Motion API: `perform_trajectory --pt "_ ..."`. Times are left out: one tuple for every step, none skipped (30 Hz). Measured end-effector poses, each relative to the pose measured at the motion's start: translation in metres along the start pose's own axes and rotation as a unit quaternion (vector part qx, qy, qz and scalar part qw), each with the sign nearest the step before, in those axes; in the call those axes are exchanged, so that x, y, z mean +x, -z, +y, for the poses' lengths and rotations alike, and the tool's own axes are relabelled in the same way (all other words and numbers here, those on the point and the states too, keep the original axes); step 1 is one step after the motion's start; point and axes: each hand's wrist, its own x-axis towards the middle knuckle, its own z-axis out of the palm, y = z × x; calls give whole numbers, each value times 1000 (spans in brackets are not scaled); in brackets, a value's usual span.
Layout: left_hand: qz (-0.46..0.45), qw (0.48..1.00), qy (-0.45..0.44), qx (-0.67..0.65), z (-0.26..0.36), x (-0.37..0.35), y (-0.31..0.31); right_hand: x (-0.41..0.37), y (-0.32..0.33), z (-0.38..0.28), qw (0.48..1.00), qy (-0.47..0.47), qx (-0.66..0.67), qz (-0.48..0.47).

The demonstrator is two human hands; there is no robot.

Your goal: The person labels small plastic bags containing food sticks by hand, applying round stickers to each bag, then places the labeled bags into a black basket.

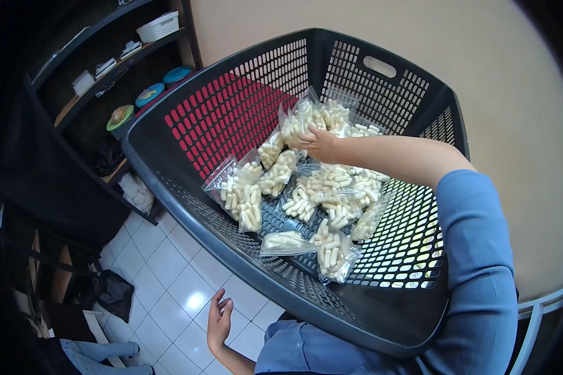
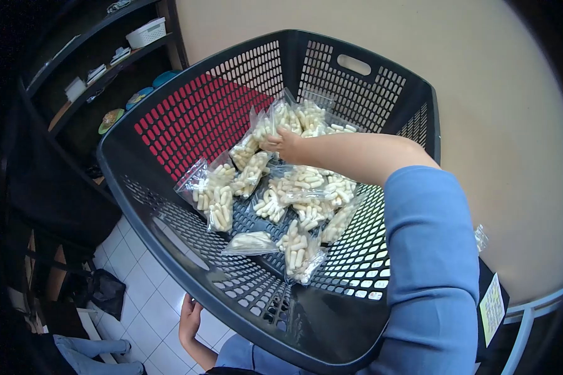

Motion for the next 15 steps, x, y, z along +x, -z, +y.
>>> perform_trajectory --pt "-2 1000 -20 -7 7 2 -5 5 -7 -2 999 1 -21 45" --pt "-3 999 -40 -14 11 4 -7 9 -13 -5 995 1 -42 90" --pt "-7 999 -40 -13 10 7 -7 8 -17 -7 991 0 -30 127" --pt "-23 999 -37 -2 7 11 -8 8 -20 -7 992 -1 -28 124" --pt "-39 999 -33 9 5 14 -9 9 -22 -6 991 -2 -27 134" --pt "-41 999 -32 8 6 14 -11 6 -20 -4 989 -3 -26 144" --pt "-44 998 -35 6 9 14 -13 -3 -15 8 959 39 10 281" --pt "-47 998 -38 3 13 13 -15 -7 -5 21 959 40 9 281" --pt "-45 998 -37 1 18 12 -16 -11 15 33 961 72 57 262" --pt "-54 997 -45 17 25 9 -18 -11 26 42 959 104 106 242" --pt "-61 996 -53 34 30 7 -20 -10 27 49 937 81 104 324" --pt "-58 996 -52 34 30 4 -23 -27 50 59 950 36 170 260" --pt "-62 997 -48 -3 31 1 -25 -40 61 70 933 34 201 298" --pt "-66 996 -45 -39 32 -2 -28 -50 66 82 912 25 234 336" --pt "-89 993 -75 25 47 -11 -31 -57 69 93 904 -4 227 364"
